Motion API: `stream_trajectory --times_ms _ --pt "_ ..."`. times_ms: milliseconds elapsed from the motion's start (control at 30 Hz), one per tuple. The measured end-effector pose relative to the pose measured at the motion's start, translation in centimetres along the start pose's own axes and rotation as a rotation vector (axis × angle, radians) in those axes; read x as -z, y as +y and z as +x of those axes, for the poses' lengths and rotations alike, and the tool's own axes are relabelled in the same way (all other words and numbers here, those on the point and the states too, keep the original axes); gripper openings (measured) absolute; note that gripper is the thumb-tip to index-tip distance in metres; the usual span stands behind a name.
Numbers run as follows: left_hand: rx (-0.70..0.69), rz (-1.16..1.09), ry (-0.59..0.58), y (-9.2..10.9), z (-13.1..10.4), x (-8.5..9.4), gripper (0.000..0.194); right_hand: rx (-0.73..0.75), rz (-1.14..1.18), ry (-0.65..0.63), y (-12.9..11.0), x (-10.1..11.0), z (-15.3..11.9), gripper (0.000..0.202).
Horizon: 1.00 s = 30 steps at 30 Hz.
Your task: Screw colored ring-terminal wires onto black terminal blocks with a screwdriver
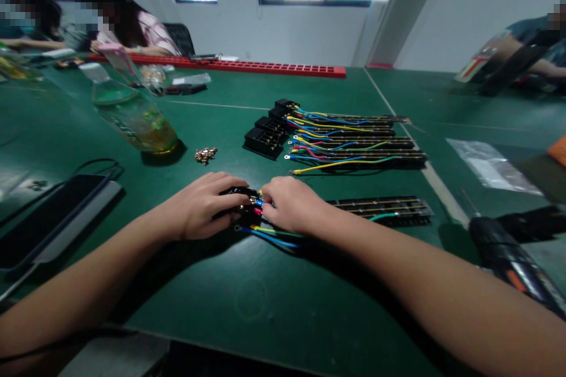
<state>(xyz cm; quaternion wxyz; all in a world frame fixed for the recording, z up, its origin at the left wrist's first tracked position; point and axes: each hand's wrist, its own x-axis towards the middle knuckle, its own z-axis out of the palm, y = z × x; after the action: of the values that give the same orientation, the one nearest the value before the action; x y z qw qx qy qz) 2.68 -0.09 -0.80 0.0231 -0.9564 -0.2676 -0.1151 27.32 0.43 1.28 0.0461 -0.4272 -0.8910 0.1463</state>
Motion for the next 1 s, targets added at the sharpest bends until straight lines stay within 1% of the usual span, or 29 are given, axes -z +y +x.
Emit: stream_trajectory --times_ms 300,567,733,1000 --pt "0.013 0.004 0.004 0.20 0.24 -0.13 0.025 0.006 -0.012 -0.001 -0.09 0.06 0.15 0.016" --pt "-0.012 -0.025 0.064 -0.25 -0.18 -0.92 0.030 0.010 -0.023 -0.003 -0.11 0.05 0.10 0.016" --pt "-0.014 0.006 0.071 -0.16 -0.21 -0.74 0.025 0.009 -0.001 0.003 -0.12 0.14 0.06 0.016" --pt "-0.007 0.033 0.059 -0.12 -0.19 -0.31 0.027 0.008 0.016 0.020 0.06 0.13 -0.05 0.013"
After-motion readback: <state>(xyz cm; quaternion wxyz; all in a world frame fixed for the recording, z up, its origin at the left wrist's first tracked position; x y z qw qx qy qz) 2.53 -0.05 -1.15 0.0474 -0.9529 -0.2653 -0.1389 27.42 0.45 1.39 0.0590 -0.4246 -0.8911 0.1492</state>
